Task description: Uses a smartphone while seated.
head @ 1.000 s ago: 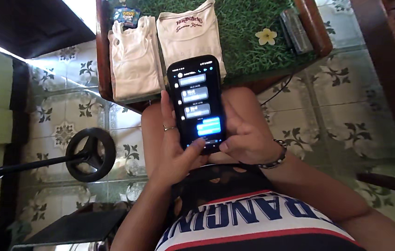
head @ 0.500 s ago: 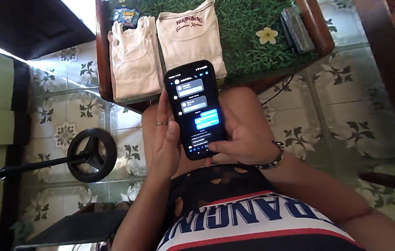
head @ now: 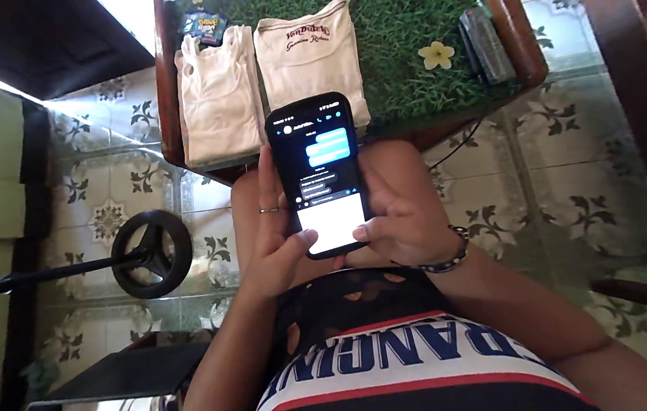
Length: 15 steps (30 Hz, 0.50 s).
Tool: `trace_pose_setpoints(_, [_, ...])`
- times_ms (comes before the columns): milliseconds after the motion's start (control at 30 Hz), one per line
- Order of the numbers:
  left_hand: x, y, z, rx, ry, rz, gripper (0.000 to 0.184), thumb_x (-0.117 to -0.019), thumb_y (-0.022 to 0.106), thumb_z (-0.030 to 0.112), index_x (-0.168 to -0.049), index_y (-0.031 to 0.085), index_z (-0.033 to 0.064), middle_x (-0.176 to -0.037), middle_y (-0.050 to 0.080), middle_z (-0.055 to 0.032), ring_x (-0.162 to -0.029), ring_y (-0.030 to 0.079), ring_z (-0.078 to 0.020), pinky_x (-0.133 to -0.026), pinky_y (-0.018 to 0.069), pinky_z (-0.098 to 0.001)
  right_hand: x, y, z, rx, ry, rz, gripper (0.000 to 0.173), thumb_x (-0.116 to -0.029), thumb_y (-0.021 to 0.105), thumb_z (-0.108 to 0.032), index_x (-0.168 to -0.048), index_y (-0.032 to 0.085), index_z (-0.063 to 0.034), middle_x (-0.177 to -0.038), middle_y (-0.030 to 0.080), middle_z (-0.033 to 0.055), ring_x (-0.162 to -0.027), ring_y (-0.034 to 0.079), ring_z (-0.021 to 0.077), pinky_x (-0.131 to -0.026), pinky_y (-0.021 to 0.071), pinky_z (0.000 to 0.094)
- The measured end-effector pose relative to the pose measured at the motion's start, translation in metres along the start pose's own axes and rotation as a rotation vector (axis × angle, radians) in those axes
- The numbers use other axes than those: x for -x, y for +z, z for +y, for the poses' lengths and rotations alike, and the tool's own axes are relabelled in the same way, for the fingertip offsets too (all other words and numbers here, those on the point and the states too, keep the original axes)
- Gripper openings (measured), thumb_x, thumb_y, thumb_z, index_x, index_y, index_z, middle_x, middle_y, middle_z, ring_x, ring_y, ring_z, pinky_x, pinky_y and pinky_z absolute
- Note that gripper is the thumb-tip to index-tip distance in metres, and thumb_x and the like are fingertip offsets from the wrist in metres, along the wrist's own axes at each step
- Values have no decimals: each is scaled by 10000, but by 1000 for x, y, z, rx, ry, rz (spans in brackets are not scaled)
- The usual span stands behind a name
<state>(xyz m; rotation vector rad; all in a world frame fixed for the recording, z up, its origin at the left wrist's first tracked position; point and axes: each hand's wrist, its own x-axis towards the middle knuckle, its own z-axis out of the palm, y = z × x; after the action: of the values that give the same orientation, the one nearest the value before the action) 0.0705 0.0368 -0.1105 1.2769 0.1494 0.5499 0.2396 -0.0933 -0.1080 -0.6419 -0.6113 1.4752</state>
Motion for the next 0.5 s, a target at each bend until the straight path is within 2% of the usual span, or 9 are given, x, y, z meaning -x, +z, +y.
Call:
trace_pose_setpoints(100, [-1,1,1,-15,0,12,949,-945,520,-38,-1628,11,382,-1541,460,-23,-1290,579,-200,-1036,539,-427,-1,-2,1,-62,3,-27,885,-924,432,35,-1617,28,-338,-1396,554,132,-1083,693,307,-759,649,461])
trace_pose_setpoints(200, [1,-1,2,-26,-17,0,1008,-889,532,-43,-1629,-11,373,-1527,474,-28,-1272,589,-196,-1017,547,-421,-1,-2,1,-85,6,-13,821,-947,446,-30,-1609,80,-350,-1403,543,143,-1099,683,320,-755,647,461])
trace_pose_setpoints(333, [1,-3,3,-35,-27,-13,1031,-874,551,-33,-1630,-31,356,-1538,458,-41,-1283,582,-203,-1021,545,-426,-1,1,0,-98,9,23,774,-986,391,-7,-1614,94,-350,-1394,551,161,-1088,690,331,-752,649,465])
trace_pose_setpoints(400, [1,-2,3,-24,-30,-11,1044,-862,562,-29,-1629,-32,356,-1542,453,-34,-1286,579,-201,-1026,542,-423,-1,2,-1,-104,8,27,793,-981,383,13,-1619,83,-350,-1408,544,160,-1102,686,335,-755,649,471])
trace_pose_setpoints(500, [0,-2,2,-15,-10,-19,1025,-879,534,-64,-1631,-26,349,-1545,447,-49,-1293,573,-218,-1031,539,-433,-1,0,-1,-88,14,1,892,-921,469,18,-1612,43,-352,-1408,538,137,-1087,691,320,-758,651,460])
